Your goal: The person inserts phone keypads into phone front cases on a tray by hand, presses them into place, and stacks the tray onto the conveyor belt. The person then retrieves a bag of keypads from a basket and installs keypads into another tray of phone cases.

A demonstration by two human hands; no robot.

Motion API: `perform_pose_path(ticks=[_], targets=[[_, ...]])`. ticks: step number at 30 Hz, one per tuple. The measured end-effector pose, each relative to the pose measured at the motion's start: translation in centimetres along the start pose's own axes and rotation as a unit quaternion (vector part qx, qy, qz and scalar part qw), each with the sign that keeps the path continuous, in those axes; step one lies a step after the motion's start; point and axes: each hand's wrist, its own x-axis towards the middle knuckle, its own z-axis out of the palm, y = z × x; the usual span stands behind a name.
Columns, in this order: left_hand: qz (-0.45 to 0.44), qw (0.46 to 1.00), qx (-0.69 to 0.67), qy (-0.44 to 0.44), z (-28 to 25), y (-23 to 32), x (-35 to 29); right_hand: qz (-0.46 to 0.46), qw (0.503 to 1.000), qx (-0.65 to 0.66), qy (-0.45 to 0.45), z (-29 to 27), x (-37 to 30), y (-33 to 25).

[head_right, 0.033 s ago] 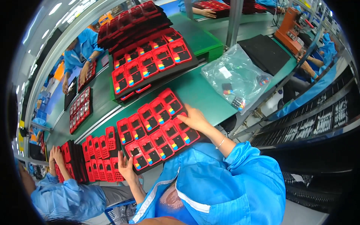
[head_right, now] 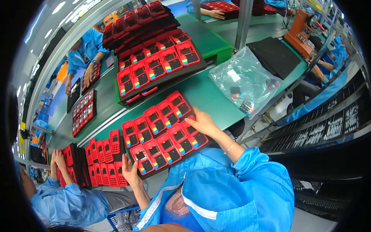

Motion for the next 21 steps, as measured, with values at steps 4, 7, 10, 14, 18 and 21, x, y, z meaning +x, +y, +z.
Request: perform_pose_path(ticks=[4, 7, 10, 14, 18, 21], targets=[[-0.068, 0.992, -0.102, -0.037, 1.3, -0.5, -0.2, -0.013, 0.987, 0.159, 0.006, -1.4, -0.6, 2.2], [-0.117, 0.977, -0.149, -0.1, 3.3, 1.4, -0.9, 0.005, 0.982, 0.189, 0.026, -3.7, -2.3, 2.1], [-0.146, 0.964, -0.147, -0.167, 4.5, 2.9, -0.9, 0.064, 0.967, 0.245, 0.027, -7.3, -4.5, 1.5], [-0.134, 0.947, -0.153, -0.25, 6.5, 8.5, -2.4, 0.04, 0.967, 0.242, 0.066, -12.3, -8.4, -0.2], [-0.108, 0.938, -0.142, -0.298, 7.6, 13.3, -2.3, 0.028, 0.953, 0.285, 0.104, -15.5, -11.1, -6.0], [-0.06, 0.939, -0.115, -0.319, 8.9, 16.1, -0.8, -0.012, 0.961, 0.258, 0.1, -17.2, -10.6, -8.9]])
